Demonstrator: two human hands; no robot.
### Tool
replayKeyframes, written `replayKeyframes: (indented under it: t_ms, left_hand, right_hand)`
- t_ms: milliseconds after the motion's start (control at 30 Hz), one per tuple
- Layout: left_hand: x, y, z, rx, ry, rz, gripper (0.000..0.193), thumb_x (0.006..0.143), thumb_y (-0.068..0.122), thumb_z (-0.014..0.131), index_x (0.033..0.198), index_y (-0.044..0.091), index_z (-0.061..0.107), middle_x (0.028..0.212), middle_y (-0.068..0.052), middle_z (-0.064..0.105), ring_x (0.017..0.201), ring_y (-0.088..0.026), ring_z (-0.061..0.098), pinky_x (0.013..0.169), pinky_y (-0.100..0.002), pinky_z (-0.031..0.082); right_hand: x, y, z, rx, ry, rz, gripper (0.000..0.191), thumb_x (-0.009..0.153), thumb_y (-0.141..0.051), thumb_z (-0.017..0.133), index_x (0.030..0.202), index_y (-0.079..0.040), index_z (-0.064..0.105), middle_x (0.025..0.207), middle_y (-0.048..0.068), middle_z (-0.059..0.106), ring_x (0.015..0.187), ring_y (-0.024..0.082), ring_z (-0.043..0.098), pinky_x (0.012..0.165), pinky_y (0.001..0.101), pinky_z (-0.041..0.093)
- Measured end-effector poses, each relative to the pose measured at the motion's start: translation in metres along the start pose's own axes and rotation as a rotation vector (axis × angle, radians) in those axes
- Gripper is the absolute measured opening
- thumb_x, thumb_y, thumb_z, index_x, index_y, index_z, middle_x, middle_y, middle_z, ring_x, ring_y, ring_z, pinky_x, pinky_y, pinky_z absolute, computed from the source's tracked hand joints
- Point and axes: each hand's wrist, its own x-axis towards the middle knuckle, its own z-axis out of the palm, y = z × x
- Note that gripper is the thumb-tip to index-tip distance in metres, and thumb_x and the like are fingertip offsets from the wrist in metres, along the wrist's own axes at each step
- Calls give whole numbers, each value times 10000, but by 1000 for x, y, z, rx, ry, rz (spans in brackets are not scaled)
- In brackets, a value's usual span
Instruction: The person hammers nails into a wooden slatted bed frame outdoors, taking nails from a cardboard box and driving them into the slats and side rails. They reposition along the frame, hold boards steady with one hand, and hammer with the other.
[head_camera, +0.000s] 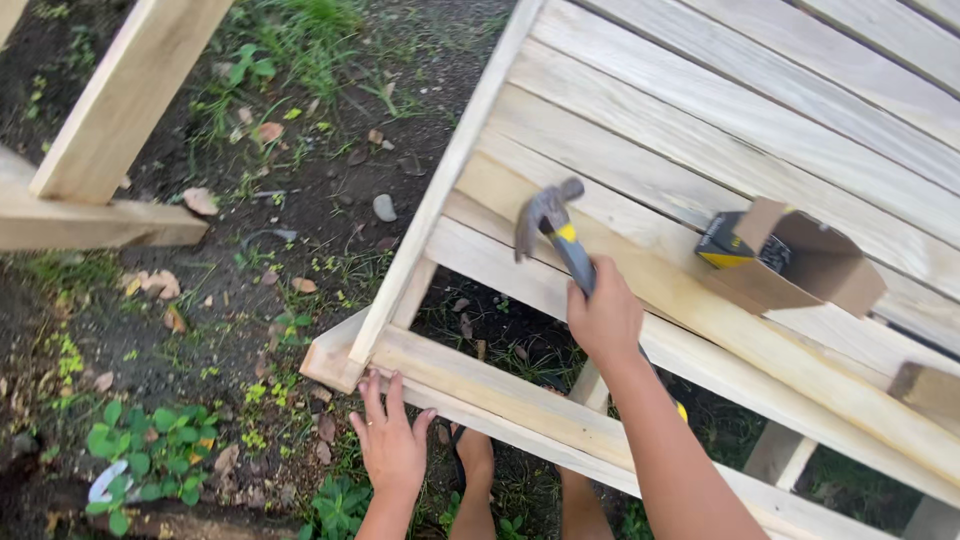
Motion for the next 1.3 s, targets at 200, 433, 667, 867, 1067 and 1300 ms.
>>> replayKeyframes:
  t_ms: [200, 433, 667, 867, 1067, 1300]
  left_hand:
    - [-16, 9, 21, 160, 53, 31, 832, 766, 466, 760, 1468, 137, 460, 1620, -151, 294, 1523, -371, 283, 1191, -686, 188]
    - [-59, 38, 40, 233, 69, 363, 717, 755, 265, 673, 1429, 109, 488, 1551, -124, 401, 1469, -333, 390, 1177, -697, 225]
    - [-30, 178, 95, -803, -293, -37, 701, 936, 143, 642, 1540, 46, 300, 1416, -193, 517, 1233, -274, 605, 965, -387, 509]
    - [-11, 251, 111, -776, 0, -448, 785, 959, 246, 718, 1510, -53, 246, 1464, -205, 320, 1277, -323, 496, 982, -392, 493]
    - [-29, 255, 104, -118, 188, 249, 835, 852, 153, 729, 1549, -13, 302, 1485, -235, 264, 1304, -420, 379, 1067, -558, 371]
    - [-77, 279, 121, 322, 26, 875, 771, 838, 300, 697, 1538, 164, 404, 1580, -73, 311, 1519, -251, 263, 1223, -580, 229]
  right_hand:
    - [68, 13, -45, -312, 308, -236, 527, 791, -34, 688, 1299, -159, 628, 1198, 56, 630, 1155, 286, 562, 971, 504, 425]
    - [-88, 49, -60, -49, 296, -272, 416, 760, -38, 685, 1171, -104, 677, 1203, 98, 582, 1158, 313, 564, 1028, 481, 425]
    - [-189, 184, -85, 534, 362, 1000, 223, 951, -149, 596, 1161, -109, 659, 1088, 85, 698, 1039, 308, 681, 940, 427, 534]
    - [-165, 269, -148, -156, 356, 416, 489, 840, -54, 690, 1317, -76, 586, 1351, 165, 544, 1236, 356, 512, 1015, 478, 446]
    - [-121, 321, -193, -445, 26, 110, 839, 594, -56, 781, 1390, -77, 515, 1390, 151, 522, 1339, 381, 490, 1067, 610, 399]
    - [-135, 368, -206, -425, -270, 29, 691, 619, -97, 825, 1251, -88, 544, 1215, 93, 572, 1176, 303, 557, 1058, 474, 426]
